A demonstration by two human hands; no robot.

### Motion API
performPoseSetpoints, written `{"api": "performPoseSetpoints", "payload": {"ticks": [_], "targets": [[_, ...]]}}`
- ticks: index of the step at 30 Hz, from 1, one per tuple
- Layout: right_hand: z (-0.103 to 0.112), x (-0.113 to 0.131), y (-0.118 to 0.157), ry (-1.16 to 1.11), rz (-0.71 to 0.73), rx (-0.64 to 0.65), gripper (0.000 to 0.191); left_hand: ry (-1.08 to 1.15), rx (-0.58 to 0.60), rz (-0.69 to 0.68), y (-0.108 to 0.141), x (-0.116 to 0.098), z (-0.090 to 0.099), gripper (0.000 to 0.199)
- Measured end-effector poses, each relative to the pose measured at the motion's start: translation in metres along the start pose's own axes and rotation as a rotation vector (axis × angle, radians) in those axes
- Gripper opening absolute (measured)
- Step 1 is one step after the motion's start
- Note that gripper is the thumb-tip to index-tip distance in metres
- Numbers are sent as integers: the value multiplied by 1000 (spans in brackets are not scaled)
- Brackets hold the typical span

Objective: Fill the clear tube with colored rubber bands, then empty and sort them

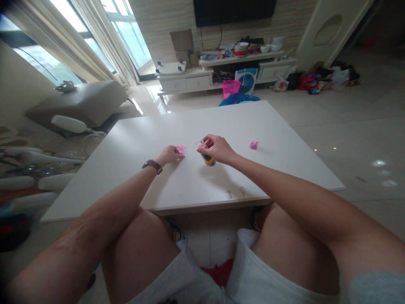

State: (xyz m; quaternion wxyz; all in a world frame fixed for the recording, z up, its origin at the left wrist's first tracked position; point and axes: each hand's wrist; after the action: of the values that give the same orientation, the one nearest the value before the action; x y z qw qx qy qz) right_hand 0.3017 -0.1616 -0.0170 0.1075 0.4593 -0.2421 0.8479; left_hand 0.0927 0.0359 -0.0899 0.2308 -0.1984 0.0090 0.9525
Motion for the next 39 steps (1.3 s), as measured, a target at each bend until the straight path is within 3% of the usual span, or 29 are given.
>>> {"api": "performPoseSetpoints", "payload": {"ticks": [3, 9, 15, 19, 25, 33, 39], "targets": [[0, 0, 1, -5, 3, -2, 29, -59, -23, -39, 1, -7, -8, 11], [4, 1, 1, 66, 18, 23, 28, -91, 1, -160, 8, -4, -8, 17], [4, -8, 0, 452, 192, 115, 33, 90, 0, -346, 14, -2, 10, 18], [2, -10, 0, 626, 253, 195, 36, 235, 43, -486, 24, -20, 21, 21], [1, -7, -1, 786, 388, 246, 33, 248, 63, -674, 47, -51, 27, 18], [-7, -2, 4, 759, 394, 282, 33, 289, 61, -698, 61, -66, 29, 13], [-11, -2, 5, 581, 246, 238, 37, 500, -46, -530, 65, -72, 27, 11]]}}
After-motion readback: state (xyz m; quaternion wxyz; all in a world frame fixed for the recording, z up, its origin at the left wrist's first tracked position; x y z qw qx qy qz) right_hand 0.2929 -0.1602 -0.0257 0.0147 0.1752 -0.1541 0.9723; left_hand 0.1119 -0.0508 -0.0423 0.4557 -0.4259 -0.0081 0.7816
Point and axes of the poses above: each hand's wrist, its own y-axis away from the middle knuckle, its own z-axis out of the back of the hand, x = y × z, and after that the axes turned 13 degrees about -x, right-handed
